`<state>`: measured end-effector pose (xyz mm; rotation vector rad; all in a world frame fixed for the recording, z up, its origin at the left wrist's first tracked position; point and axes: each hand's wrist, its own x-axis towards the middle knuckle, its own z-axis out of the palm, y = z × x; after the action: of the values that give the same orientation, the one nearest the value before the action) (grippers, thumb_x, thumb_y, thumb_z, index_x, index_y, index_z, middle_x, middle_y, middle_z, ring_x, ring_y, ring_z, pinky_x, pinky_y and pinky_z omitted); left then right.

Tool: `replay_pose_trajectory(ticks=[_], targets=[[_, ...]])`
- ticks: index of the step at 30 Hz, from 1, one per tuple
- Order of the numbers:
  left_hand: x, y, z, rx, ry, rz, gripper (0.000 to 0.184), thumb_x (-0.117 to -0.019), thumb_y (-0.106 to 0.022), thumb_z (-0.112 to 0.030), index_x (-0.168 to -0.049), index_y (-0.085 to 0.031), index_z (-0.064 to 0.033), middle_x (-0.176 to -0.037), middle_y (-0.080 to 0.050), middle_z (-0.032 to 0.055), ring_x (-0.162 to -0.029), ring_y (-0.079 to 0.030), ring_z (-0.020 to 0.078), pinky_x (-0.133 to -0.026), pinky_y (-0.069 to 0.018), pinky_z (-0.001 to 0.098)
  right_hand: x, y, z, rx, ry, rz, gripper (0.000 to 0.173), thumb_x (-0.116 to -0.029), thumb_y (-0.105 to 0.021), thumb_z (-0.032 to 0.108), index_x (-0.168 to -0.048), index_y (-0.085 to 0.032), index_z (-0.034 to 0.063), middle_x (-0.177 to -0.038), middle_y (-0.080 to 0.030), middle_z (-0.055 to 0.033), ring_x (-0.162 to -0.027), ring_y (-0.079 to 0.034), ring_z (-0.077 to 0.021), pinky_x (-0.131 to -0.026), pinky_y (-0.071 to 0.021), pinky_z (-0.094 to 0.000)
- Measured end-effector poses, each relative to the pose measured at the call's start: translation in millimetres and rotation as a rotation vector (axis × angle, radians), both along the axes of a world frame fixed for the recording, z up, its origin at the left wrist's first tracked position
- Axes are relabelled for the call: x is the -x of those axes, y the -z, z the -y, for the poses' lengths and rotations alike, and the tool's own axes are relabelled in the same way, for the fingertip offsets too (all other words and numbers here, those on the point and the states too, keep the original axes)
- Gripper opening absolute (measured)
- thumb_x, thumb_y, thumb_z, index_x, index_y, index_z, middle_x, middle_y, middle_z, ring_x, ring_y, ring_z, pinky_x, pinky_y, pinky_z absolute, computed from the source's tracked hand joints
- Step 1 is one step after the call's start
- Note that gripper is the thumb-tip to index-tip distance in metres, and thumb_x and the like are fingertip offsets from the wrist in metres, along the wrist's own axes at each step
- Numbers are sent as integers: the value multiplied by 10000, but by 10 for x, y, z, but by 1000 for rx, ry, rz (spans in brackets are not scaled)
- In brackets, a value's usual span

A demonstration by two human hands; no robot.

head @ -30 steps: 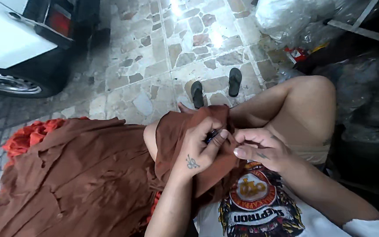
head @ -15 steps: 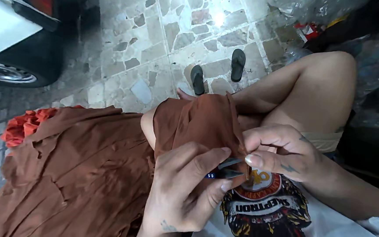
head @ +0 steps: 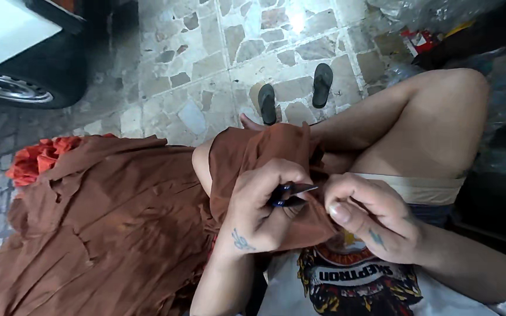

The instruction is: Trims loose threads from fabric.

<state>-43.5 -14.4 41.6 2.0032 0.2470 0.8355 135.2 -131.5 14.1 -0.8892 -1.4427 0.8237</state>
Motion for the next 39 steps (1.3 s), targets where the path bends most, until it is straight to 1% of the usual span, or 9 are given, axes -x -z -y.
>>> replay_pose_trajectory(ticks=[3,5,8,15,18,23,28,33,39], targets=[[6,50,70,-77,-141,69,128,-1039,-592,-231,-1038,-599,-103,-895,-600,-49,-796,-572,-23,-717,-498,132,119,127,-55,-46,111,70,395,-1012,-642,395,-1069,-608,6,-943,-665,-48,-901,-640,-16,-828,-549,-181],[22,79,83,-88,-195,135,110,-1025,-624,-231,-1047,-617,-124,-946,-632,-62,-861,-609,-15,-762,-520,141,200,203,-123,-103,227,100,256,-977,-697,253,-951,-608,15,-867,-649,-65,-841,-631,-44,-771,-536,-175],[82,139,122,-106,-285,230,99,-1001,-682,-244,-1029,-662,-152,-969,-677,-85,-905,-651,1,-787,-551,158,178,209,-154,-248,357,136,128,-950,-642,102,-912,-529,54,-830,-605,-67,-803,-624,-75,-730,-535,-183],[167,244,380,-230,-321,252,134,-1002,-673,-264,-1026,-651,-133,-985,-662,-28,-929,-647,70,-827,-552,218,29,64,-2,-463,476,379,64,-972,-600,80,-1009,-548,87,-1018,-511,-66,-895,-569,-99,-834,-528,-193],[171,218,421,-214,-337,273,124,-1001,-673,-251,-1013,-641,-132,-980,-670,-22,-918,-655,73,-813,-557,215,47,21,16,-487,443,416,74,-994,-602,79,-1057,-565,69,-1098,-547,-88,-959,-599,-109,-869,-531,-192],[147,205,418,-92,-390,204,141,-1002,-669,-255,-1062,-661,-127,-967,-687,-53,-888,-653,7,-784,-550,160,45,10,13,-503,338,417,85,-1011,-594,89,-1086,-573,54,-996,-609,-119,-847,-627,-155,-762,-543,-226],[260,-78,538,67,-248,-10,419,-1023,-560,-516,-1273,-587,-181,-991,-622,-57,-849,-587,-5,-731,-491,137,-21,-16,49,-549,398,483,30,-981,-603,34,-1000,-580,34,-1118,-606,-136,-863,-612,-136,-784,-531,-214],[295,-159,626,-11,-201,-37,327,-1005,-662,-315,-1215,-652,-64,-1027,-666,20,-902,-635,43,-786,-544,177,-38,5,79,-521,298,356,16,-973,-587,2,-985,-584,12,-1087,-631,-128,-799,-600,-99,-741,-525,-199],[240,-136,662,-87,-192,-65,380,-965,-717,-358,-1150,-708,-27,-851,-706,35,-749,-638,46,-694,-515,181,21,3,132,-365,293,190,87,-987,-584,77,-1050,-611,24,-953,-637,-60,-761,-586,-36,-716,-509,-155]])
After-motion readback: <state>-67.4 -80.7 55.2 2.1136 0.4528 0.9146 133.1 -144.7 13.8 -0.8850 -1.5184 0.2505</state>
